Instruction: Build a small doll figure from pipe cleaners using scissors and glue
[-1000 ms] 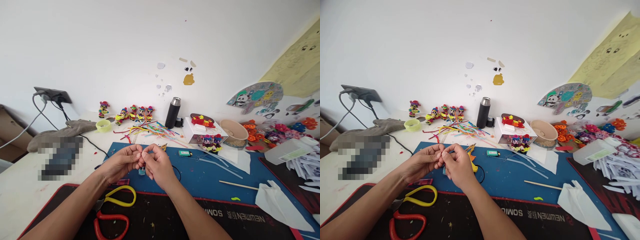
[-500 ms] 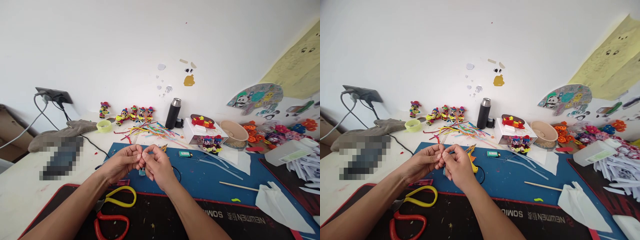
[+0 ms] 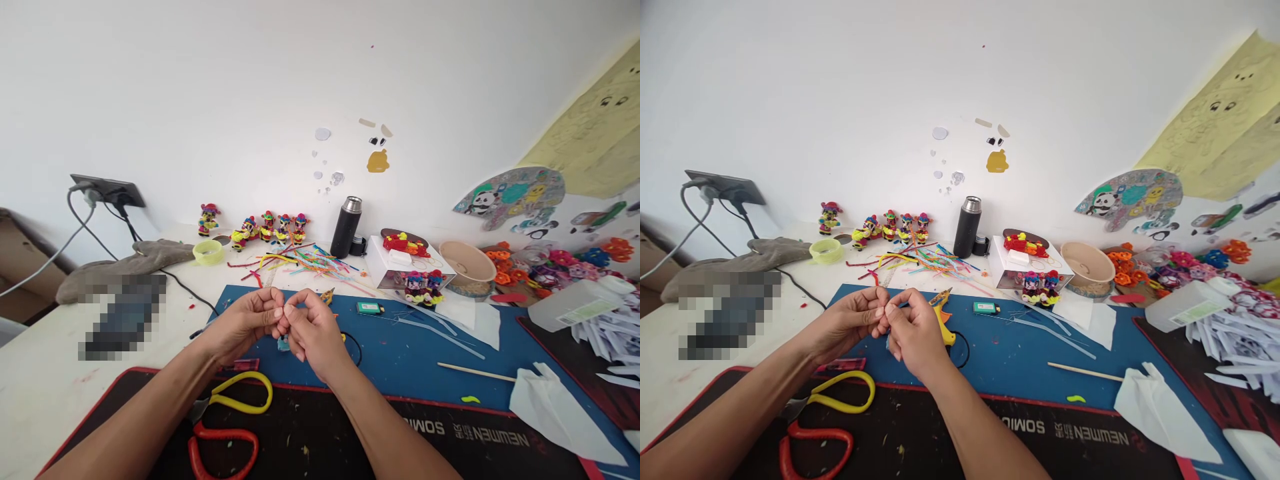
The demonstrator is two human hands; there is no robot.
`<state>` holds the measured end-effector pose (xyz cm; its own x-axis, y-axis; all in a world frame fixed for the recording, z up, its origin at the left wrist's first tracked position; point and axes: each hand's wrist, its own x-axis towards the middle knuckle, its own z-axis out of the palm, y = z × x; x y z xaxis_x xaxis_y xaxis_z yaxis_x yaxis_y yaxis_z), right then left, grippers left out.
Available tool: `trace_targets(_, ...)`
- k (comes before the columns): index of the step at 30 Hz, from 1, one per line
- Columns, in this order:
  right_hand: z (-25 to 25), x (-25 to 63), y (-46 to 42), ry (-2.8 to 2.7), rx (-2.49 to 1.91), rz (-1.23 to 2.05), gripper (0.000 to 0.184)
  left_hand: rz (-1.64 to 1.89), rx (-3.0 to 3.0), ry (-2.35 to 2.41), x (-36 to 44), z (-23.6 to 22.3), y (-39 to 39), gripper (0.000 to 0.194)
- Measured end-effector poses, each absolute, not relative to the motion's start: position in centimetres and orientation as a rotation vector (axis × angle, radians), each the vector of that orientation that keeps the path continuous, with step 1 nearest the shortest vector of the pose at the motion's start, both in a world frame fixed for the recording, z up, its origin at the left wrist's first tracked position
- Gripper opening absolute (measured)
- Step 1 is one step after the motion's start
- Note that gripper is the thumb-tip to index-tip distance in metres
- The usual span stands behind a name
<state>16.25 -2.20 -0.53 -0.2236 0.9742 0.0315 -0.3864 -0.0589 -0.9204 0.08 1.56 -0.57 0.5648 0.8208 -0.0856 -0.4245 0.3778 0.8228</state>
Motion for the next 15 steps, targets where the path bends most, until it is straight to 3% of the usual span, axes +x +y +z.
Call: trace_targets(15,0.2,16.47,-2.21,-1.006,-0.769,1.591,0.039,0.866,0.82,0.496,0.32,-0.33,1.42,0.027)
